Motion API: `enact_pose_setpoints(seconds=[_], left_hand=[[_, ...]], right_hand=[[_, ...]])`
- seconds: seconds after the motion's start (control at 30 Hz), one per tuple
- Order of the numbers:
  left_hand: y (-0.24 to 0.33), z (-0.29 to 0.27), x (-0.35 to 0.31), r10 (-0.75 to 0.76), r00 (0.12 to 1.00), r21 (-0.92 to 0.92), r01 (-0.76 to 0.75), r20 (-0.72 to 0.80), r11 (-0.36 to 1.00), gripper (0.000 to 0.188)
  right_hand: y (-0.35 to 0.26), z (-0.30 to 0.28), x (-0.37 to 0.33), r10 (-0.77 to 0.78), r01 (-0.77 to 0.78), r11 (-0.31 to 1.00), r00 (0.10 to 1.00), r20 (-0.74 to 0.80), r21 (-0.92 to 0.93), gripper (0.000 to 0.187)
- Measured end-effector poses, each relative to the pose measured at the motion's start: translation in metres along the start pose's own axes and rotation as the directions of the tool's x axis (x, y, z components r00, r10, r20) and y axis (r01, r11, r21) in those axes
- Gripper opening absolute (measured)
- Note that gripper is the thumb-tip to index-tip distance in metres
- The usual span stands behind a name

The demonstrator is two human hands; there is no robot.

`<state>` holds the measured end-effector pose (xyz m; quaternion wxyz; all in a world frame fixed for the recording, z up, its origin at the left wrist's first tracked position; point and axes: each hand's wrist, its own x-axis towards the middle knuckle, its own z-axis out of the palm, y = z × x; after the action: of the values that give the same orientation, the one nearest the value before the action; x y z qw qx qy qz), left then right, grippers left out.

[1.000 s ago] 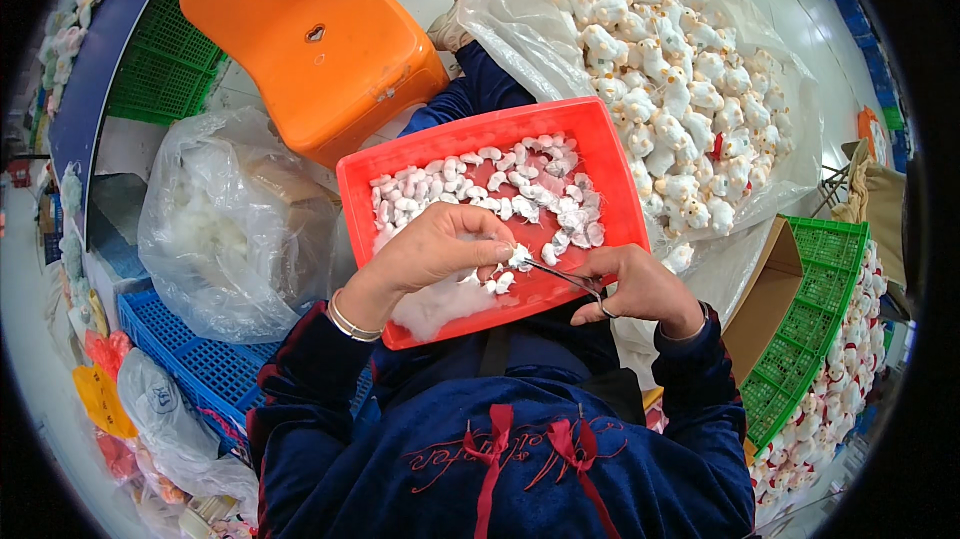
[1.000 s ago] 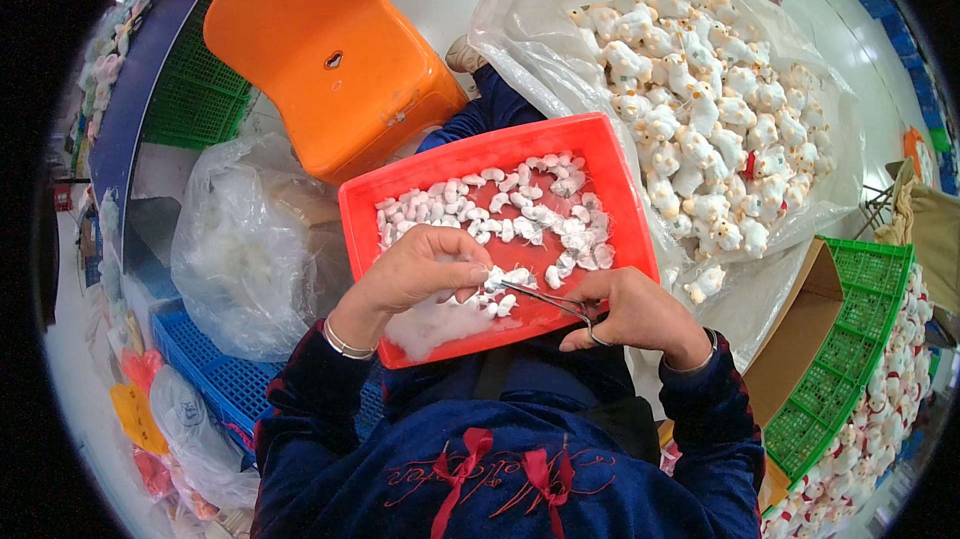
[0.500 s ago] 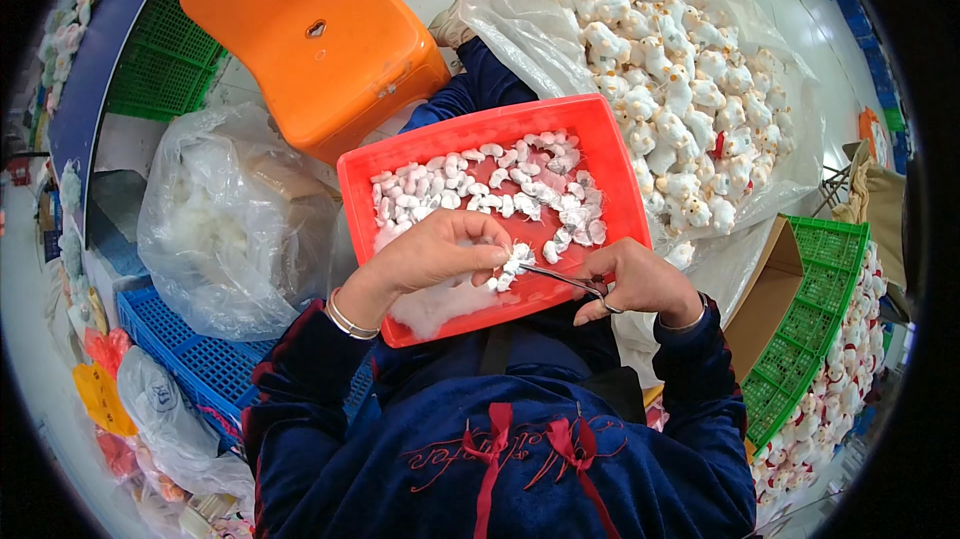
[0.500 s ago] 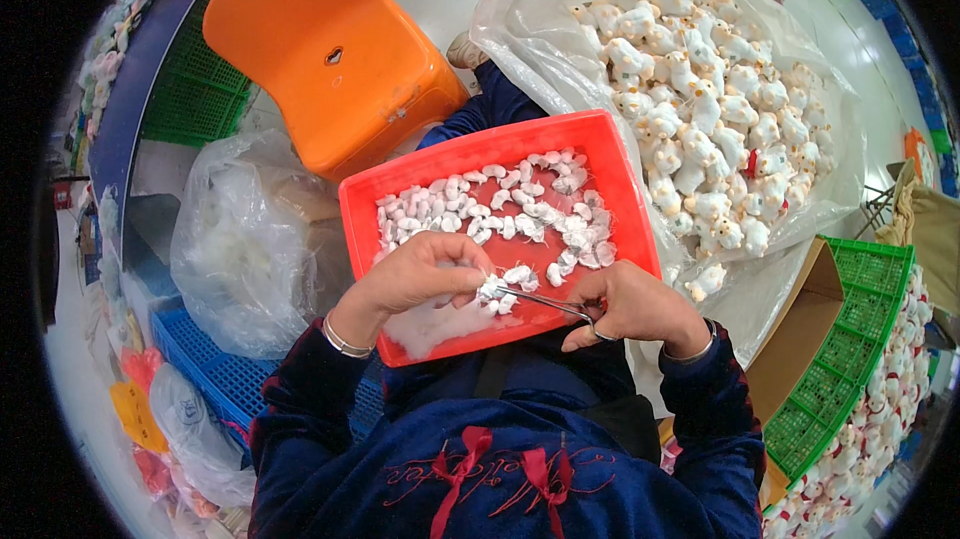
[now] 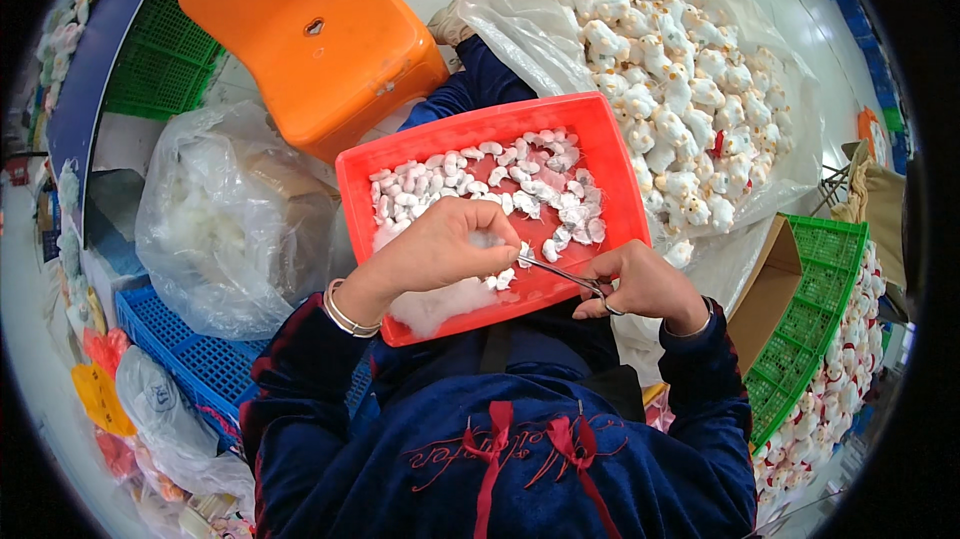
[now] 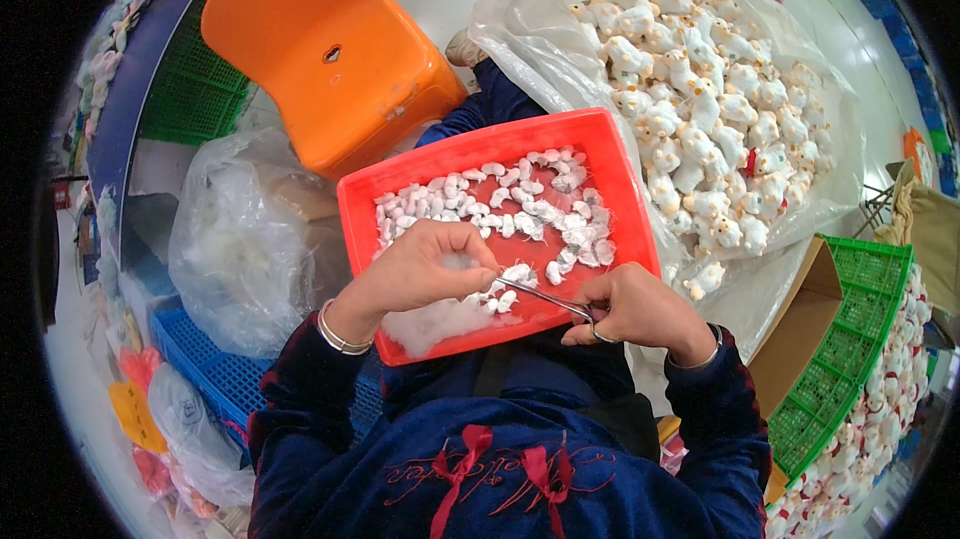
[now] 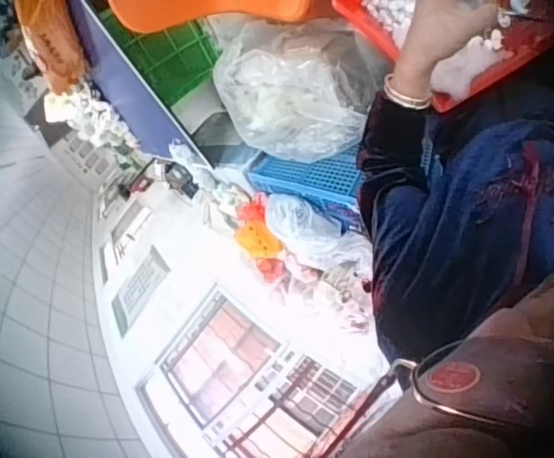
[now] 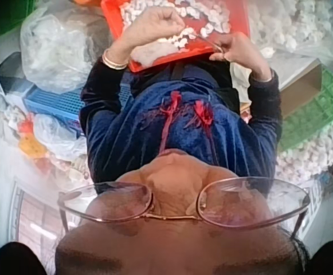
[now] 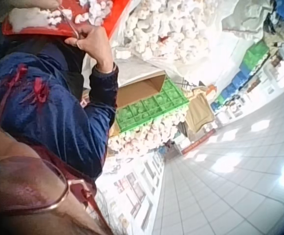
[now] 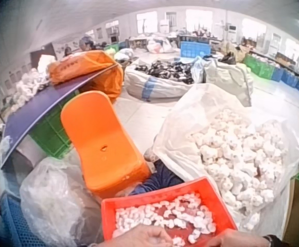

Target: The person sits on the floor and uses scissors to trim small white cotton pieces in a red tray. They repeatedly pick up pieces, snip them, and place the trimmed bits back into the tray.

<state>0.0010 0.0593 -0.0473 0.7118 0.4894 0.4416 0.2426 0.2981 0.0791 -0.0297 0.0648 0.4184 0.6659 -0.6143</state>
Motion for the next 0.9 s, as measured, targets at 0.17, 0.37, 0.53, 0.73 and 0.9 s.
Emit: enact_pose_setpoints(seconds=[0.17, 0.37, 0.53, 0.73, 0.9], left_hand=[[0.005, -0.002, -0.009, -0.04, 0.999, 0.042, 0.04, 0.002, 0.998, 0.008], [-0.003, 0.009, -0.009, 0.103, 0.992, 0.215, -0.085, -0.075, 0.973, 0.008], [0.003, 0.013, -0.009, 0.074, 0.995, 0.293, -0.053, -0.062, 0.955, 0.007], [-0.014, -0.043, -0.022, 0.178, 0.958, 0.207, -0.132, -0.223, 0.969, 0.009], [0.017, 0.0, 0.001, 0.079, 0.997, 0.146, -0.077, -0.005, 0.986, 0.027]], right_hand=[[-0.007, 0.0, -0.006, 0.027, -0.027, 0.999, 1.0, -0.012, -0.026, 0.029], [-0.014, -0.001, -0.003, -0.04, 0.017, 0.966, 0.996, -0.085, -0.259, 0.03], [-0.016, -0.002, -0.006, -0.008, -0.007, 0.972, 0.998, -0.06, -0.233, 0.031], [0.011, -0.022, -0.028, 0.118, -0.144, 0.974, 0.982, -0.149, -0.175, 0.03], [-0.003, -0.023, -0.021, -0.006, -0.027, 0.969, 0.991, -0.131, -0.248, 0.03]])
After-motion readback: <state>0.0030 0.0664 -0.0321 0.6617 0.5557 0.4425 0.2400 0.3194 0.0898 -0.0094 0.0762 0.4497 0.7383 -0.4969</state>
